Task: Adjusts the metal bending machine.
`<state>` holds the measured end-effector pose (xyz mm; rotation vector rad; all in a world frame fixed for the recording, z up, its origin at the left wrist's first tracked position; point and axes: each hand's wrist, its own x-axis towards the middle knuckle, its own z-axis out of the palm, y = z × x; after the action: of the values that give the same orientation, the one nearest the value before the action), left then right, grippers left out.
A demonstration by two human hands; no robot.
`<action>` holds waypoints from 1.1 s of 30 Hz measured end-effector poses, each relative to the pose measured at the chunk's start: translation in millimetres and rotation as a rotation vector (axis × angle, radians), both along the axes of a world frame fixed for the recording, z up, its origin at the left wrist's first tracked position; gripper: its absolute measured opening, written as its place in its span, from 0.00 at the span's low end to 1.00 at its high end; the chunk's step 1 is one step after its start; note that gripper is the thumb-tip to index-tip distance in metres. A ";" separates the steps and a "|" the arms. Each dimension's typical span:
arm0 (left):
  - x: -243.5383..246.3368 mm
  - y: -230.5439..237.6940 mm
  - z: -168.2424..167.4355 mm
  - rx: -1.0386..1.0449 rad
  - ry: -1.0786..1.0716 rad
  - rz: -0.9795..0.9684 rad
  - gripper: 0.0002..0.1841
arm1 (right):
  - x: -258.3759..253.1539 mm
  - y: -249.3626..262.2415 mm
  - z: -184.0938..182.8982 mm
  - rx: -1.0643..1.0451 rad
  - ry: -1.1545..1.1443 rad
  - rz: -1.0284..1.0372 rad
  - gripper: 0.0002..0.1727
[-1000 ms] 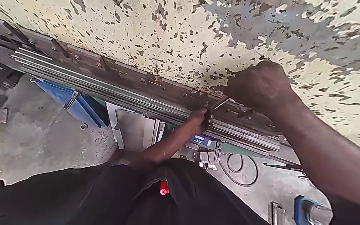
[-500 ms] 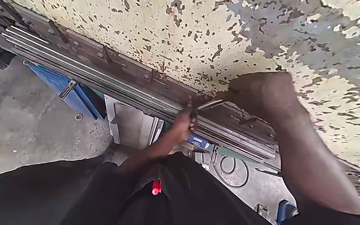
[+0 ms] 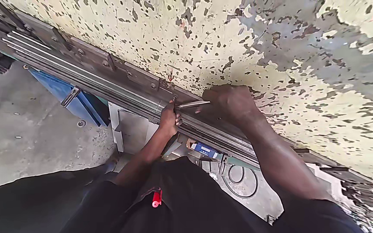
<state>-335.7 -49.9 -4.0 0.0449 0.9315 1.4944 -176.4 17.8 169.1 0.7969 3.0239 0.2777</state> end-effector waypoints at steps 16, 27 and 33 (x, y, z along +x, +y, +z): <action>-1.7 14.9 5.9 -0.010 0.229 0.019 0.22 | 42.2 -13.4 -94.7 0.053 0.039 -0.109 0.15; -59.5 -23.0 -67.8 -0.091 1.070 -0.070 0.27 | -54.2 -49.6 -228.1 -0.718 0.211 -0.613 0.25; -75.6 -40.4 -90.4 -0.462 0.386 -0.242 0.37 | -94.5 -44.0 -228.2 -0.935 0.565 -0.645 0.29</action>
<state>-411.3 -90.3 -94.4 0.1081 1.5102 1.0349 -270.9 -26.1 -59.1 1.7580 2.5082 -1.4156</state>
